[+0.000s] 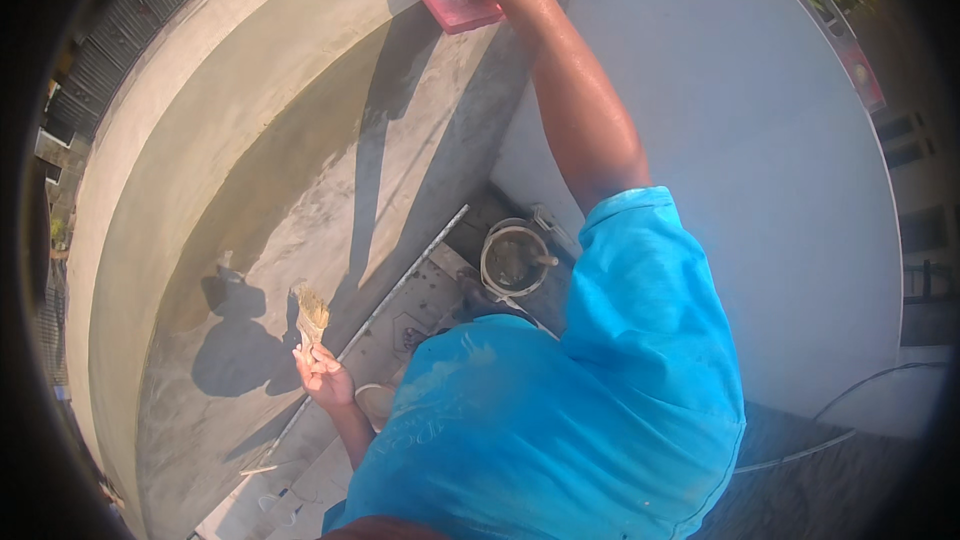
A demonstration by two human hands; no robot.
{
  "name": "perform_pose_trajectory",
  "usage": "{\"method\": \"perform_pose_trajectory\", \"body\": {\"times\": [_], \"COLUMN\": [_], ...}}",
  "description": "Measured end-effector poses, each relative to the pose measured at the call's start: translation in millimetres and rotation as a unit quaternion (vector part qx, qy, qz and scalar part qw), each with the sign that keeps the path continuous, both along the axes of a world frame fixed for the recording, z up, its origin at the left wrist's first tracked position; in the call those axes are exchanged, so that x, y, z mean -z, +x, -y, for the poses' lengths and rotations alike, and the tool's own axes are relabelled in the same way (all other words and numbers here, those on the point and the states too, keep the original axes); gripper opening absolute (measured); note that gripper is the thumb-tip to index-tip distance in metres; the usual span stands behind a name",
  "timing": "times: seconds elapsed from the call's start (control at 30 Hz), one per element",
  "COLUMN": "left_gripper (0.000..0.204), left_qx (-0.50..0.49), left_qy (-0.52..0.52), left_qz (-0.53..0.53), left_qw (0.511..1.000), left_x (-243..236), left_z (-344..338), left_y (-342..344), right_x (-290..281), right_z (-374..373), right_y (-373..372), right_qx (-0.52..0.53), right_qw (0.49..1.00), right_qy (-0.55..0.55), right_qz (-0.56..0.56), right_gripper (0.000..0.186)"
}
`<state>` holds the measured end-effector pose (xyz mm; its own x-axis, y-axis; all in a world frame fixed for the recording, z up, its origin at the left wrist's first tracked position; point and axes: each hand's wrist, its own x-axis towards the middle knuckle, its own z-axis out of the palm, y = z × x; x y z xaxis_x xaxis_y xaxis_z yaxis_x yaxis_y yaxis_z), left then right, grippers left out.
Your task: The person smooths a curved concrete surface using a pink trowel and a brush. They repeatedly rub the trowel against the wall, occasionally dipping the brush into a bucket of water and cleaning the trowel. The person stands on a scaffold and works on the upper section of the wall.
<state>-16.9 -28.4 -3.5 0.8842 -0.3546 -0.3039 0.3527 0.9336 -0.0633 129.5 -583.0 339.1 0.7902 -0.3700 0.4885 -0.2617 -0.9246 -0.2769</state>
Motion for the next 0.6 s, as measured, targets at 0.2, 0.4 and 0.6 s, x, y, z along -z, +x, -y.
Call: {"method": "perform_pose_trajectory", "body": {"times": [0.2,0.4,0.6], "left_gripper": [0.019,0.022,0.027], "left_qx": [0.071,-0.033,-0.049], "left_qy": [0.087,0.134,0.134], "left_qz": [-0.012,-0.064,0.015], "left_qw": [0.994,0.988,0.99], "left_x": [-11,-7,-2], "left_z": [23,2,-27], "left_y": [30,14,-12], "right_x": [-15,7,-10], "right_z": [-198,4,258], "right_y": [20,40,-5], "right_qx": [-0.252,-0.088,0.141], "right_qw": [0.967,0.993,0.942], "right_qy": [0.004,0.074,0.262], "right_qz": [-0.031,-0.001,0.153], "right_gripper": [0.014,0.019,0.02]}}
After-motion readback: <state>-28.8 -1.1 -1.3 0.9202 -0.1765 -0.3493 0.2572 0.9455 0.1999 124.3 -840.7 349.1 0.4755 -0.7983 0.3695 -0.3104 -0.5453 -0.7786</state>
